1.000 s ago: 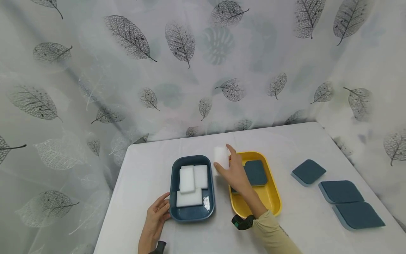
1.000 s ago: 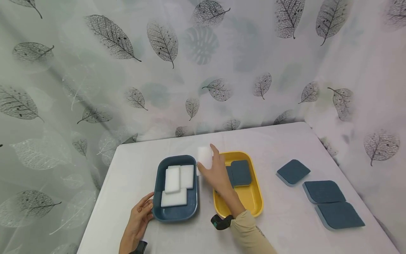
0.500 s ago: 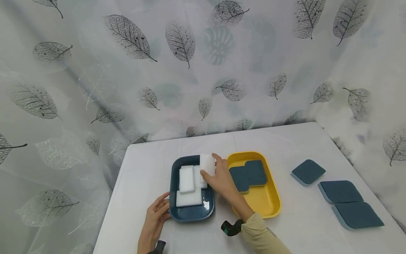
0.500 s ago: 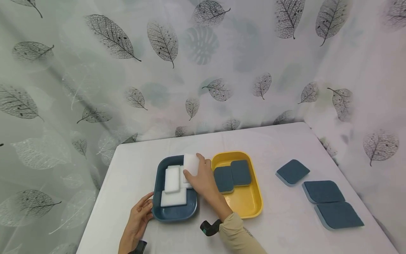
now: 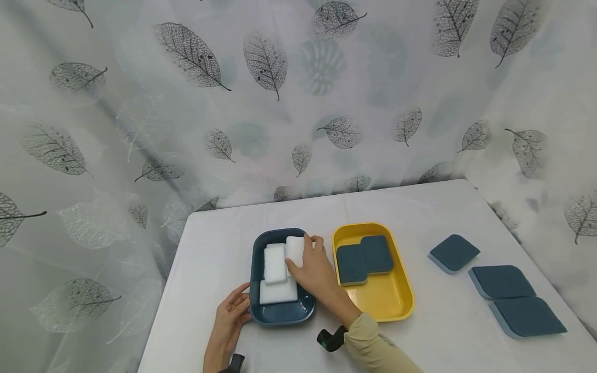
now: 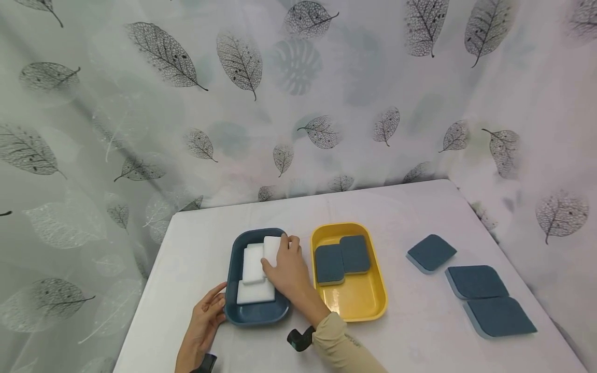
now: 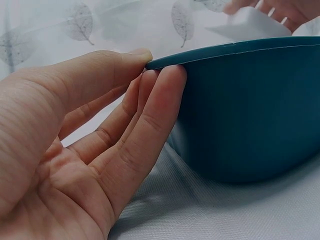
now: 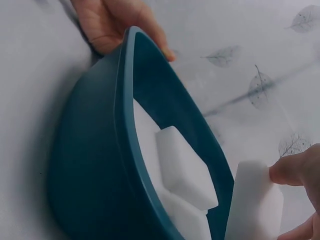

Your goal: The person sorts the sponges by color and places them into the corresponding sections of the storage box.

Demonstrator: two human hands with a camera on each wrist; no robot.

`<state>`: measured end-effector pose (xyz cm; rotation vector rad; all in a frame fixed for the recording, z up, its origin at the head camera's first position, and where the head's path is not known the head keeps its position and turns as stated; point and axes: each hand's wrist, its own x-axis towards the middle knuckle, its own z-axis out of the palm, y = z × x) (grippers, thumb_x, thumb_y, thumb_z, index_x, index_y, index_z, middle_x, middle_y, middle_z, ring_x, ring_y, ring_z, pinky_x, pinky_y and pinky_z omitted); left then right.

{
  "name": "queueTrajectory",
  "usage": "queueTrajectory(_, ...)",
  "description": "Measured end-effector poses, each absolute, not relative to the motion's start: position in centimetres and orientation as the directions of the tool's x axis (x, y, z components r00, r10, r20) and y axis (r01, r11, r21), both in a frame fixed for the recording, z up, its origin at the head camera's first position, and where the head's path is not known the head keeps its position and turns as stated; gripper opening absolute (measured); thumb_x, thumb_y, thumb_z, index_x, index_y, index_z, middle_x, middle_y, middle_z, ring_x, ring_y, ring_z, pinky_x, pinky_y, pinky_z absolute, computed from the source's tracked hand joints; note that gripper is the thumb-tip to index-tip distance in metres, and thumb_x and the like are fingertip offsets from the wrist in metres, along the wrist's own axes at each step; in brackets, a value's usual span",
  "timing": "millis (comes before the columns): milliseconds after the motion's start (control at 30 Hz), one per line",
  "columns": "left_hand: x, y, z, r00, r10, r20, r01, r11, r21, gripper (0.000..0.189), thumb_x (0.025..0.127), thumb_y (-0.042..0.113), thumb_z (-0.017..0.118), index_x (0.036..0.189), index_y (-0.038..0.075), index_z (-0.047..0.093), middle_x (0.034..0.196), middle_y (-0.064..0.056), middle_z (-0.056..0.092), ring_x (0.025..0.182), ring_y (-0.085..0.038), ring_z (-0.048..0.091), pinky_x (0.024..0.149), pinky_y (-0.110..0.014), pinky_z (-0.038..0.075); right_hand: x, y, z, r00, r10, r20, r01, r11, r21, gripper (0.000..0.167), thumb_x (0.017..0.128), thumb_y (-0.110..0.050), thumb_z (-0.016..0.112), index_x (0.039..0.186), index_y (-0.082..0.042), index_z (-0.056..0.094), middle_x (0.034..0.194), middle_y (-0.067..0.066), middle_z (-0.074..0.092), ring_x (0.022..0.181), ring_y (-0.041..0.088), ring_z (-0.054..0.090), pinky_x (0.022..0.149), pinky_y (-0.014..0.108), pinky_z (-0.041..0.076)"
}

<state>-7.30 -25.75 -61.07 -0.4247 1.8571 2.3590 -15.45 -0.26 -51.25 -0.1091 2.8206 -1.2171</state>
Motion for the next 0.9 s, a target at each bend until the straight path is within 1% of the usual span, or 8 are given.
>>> queueTrajectory(167,-7.3,-25.7,-61.1,-0.952,-0.093,-0.293,-0.262,-0.254,0.931,0.047,0.097,0.005,0.068,0.144,0.007,0.058,0.104,0.0,0.074,0.08,-0.009,0.07,0.068,-0.023,0.061,-15.5,-1.0,-51.5,-0.995,-0.101,0.015,-0.083,0.717,-0.692,0.077,0.095,-0.039,0.073,0.154,-0.001,0.042,0.15,0.026,0.04,0.127,0.04,0.053,0.08,0.048,0.062)
queueTrajectory(300,-7.3,-25.7,-61.0,-0.956,-0.086,-0.282,-0.25,-0.268,0.93,0.045,0.097,0.003,0.067,0.141,0.008,0.06,0.103,0.0,0.074,0.081,-0.009,0.07,0.068,-0.023,0.061,-15.3,-1.6,-51.9,-0.995,-0.089,0.043,-0.096,0.745,-0.66,0.07,0.096,-0.037,0.073,0.149,0.0,0.048,0.151,0.026,0.04,0.129,0.039,0.052,0.077,0.048,0.063)
queueTrajectory(367,-7.2,-25.8,-61.0,-0.958,-0.08,-0.275,-0.245,-0.268,0.932,0.043,0.097,0.003,0.067,0.139,0.011,0.062,0.103,0.001,0.074,0.081,-0.008,0.07,0.068,-0.022,0.06,-15.1,-1.8,-52.0,-0.995,-0.083,0.062,-0.103,0.764,-0.637,0.066,0.095,-0.035,0.074,0.145,0.002,0.051,0.149,0.026,0.041,0.127,0.039,0.051,0.075,0.047,0.063)
queueTrajectory(533,-7.2,-25.8,-60.9,-0.959,-0.075,-0.273,-0.245,-0.263,0.933,0.041,0.097,0.003,0.067,0.137,0.014,0.064,0.103,0.001,0.074,0.082,-0.008,0.07,0.068,-0.022,0.06,-14.9,-2.4,-52.3,-0.989,-0.087,0.123,-0.14,0.838,-0.527,0.058,0.094,-0.031,0.074,0.135,0.005,0.057,0.143,0.027,0.046,0.12,0.038,0.052,0.069,0.04,0.063)
queueTrajectory(667,-7.2,-25.8,-61.1,-0.957,-0.081,-0.277,-0.248,-0.26,0.933,0.042,0.097,0.003,0.067,0.138,0.013,0.063,0.103,0.001,0.074,0.082,-0.008,0.07,0.067,-0.022,0.06,-14.7,-2.8,-52.6,-0.973,-0.123,0.194,-0.197,0.88,-0.431,0.052,0.094,-0.03,0.074,0.13,0.006,0.06,0.138,0.027,0.05,0.116,0.038,0.054,0.067,0.037,0.063)
queueTrajectory(800,-7.3,-25.8,-61.2,-0.956,-0.088,-0.281,-0.251,-0.256,0.934,0.043,0.097,0.003,0.067,0.14,0.011,0.062,0.103,0.001,0.073,0.082,-0.008,0.07,0.067,-0.022,0.06,-14.8,-3.2,-52.9,-0.951,-0.158,0.264,-0.243,0.911,-0.332,0.046,0.093,-0.028,0.074,0.123,0.005,0.062,0.129,0.026,0.054,0.107,0.036,0.054,0.064,0.032,0.061)
queueTrajectory(900,-7.3,-25.8,-61.3,-0.956,-0.09,-0.281,-0.251,-0.253,0.935,0.044,0.097,0.003,0.067,0.14,0.01,0.061,0.103,0.0,0.073,0.082,-0.008,0.07,0.067,-0.022,0.06,-14.8,-3.5,-53.0,-0.936,-0.186,0.299,-0.268,0.926,-0.264,0.045,0.091,-0.027,0.076,0.119,0.005,0.063,0.122,0.025,0.056,0.1,0.034,0.054,0.062,0.029,0.059)
